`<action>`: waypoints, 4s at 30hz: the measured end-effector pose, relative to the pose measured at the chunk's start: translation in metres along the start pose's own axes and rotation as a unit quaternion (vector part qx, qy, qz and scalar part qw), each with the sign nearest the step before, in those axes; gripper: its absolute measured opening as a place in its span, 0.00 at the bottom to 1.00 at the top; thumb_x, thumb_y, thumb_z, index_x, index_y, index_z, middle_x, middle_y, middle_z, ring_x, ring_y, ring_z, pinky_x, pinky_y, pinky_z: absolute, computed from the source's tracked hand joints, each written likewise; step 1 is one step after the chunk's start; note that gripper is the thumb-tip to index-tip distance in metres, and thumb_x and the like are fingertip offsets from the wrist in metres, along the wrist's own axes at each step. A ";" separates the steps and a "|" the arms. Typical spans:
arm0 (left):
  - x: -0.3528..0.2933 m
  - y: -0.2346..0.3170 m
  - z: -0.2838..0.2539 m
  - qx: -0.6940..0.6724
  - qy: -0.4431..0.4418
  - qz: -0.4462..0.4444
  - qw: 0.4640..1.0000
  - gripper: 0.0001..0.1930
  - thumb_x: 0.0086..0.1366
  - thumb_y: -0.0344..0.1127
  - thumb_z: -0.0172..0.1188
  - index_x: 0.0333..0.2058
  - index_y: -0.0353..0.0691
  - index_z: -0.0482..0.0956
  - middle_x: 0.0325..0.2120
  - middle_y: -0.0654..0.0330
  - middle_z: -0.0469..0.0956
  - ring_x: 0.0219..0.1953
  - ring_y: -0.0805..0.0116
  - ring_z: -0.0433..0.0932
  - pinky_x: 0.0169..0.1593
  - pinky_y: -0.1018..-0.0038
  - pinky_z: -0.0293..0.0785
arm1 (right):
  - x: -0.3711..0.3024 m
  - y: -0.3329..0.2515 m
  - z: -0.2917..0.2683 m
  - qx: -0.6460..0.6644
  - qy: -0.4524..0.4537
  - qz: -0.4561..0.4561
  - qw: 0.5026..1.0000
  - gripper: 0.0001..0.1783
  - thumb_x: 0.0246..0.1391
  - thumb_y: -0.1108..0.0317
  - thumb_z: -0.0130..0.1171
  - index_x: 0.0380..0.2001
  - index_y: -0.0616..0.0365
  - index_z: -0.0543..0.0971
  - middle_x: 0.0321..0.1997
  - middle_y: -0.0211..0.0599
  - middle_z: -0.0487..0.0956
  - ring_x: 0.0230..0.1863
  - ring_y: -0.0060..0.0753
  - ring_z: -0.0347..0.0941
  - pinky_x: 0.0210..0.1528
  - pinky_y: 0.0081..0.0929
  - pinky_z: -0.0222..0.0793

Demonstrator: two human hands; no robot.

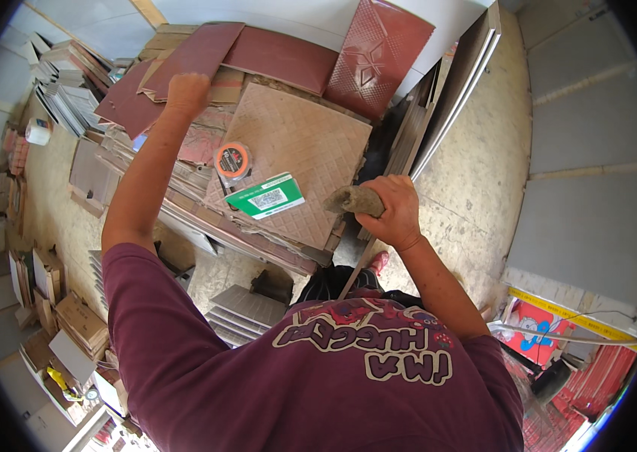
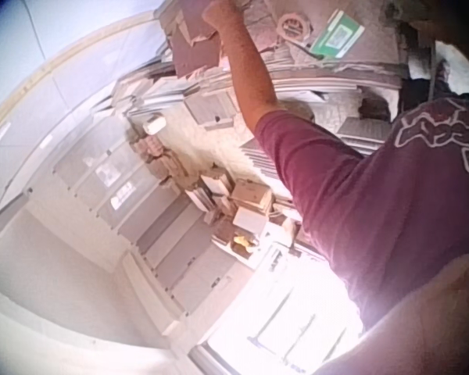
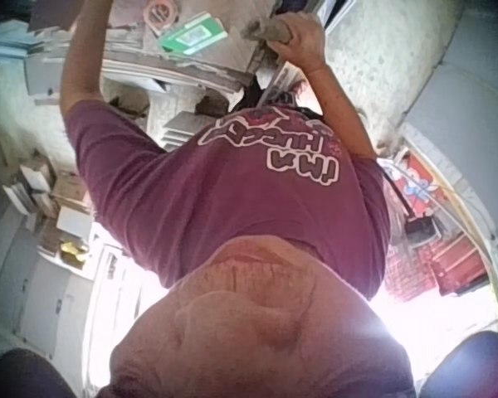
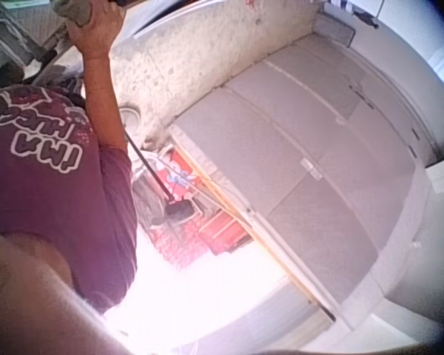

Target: The person wipes dust and debris off several ceramic tiles using a dry cloth and stacks them on a workbench.

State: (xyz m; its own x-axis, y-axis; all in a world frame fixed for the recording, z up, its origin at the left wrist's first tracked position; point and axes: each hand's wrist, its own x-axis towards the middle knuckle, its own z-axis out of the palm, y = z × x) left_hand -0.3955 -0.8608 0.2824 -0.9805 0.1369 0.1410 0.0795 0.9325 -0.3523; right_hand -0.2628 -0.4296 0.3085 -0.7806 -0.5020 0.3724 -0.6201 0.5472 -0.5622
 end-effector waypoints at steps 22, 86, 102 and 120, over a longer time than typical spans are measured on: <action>0.031 -0.078 0.019 -0.238 -0.161 -0.250 0.925 0.33 0.44 0.58 0.66 0.47 0.43 0.78 0.42 0.50 0.79 0.46 0.55 0.78 0.46 0.62 0.73 | 0.003 -0.002 -0.002 -0.005 -0.010 0.012 1.000 0.17 0.27 0.64 0.66 0.27 0.51 0.77 0.25 0.32 0.74 0.29 0.42 0.69 0.36 0.35 0.60; -0.167 0.166 -0.204 -0.922 0.058 -0.213 0.318 0.10 0.57 0.31 0.66 0.37 0.34 0.81 0.34 0.56 0.82 0.33 0.68 0.81 0.39 0.74 0.78 | -0.005 -0.039 -0.098 0.428 0.317 0.291 0.795 0.21 0.52 0.56 0.63 0.40 0.64 0.77 0.36 0.32 0.79 0.36 0.23 0.72 0.41 0.23 0.69; -0.193 0.262 -0.208 -0.932 0.029 -0.111 0.344 0.10 0.58 0.23 0.58 0.39 0.32 0.80 0.36 0.59 0.82 0.37 0.73 0.80 0.41 0.78 0.75 | -0.021 -0.117 -0.110 -0.057 0.092 -0.115 0.987 0.37 0.32 0.62 0.67 0.53 0.42 0.73 0.62 0.42 0.64 0.63 0.53 0.58 0.66 0.54 0.48; -0.217 0.261 -0.243 -0.900 0.018 0.003 0.435 0.12 0.60 0.27 0.62 0.43 0.33 0.78 0.37 0.63 0.80 0.39 0.77 0.75 0.44 0.79 0.71 | 0.000 -0.135 -0.143 -0.161 0.187 -0.145 0.958 0.37 0.30 0.69 0.63 0.52 0.36 0.75 0.64 0.35 0.65 0.64 0.48 0.57 0.65 0.51 0.51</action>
State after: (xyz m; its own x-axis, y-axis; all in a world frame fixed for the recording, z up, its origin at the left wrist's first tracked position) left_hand -0.1184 -0.5663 0.3846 -0.9785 0.1155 0.1709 0.1258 -0.3228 0.9381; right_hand -0.1904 -0.4075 0.4901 -0.5072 -0.4226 0.7511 -0.7604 0.6296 -0.1592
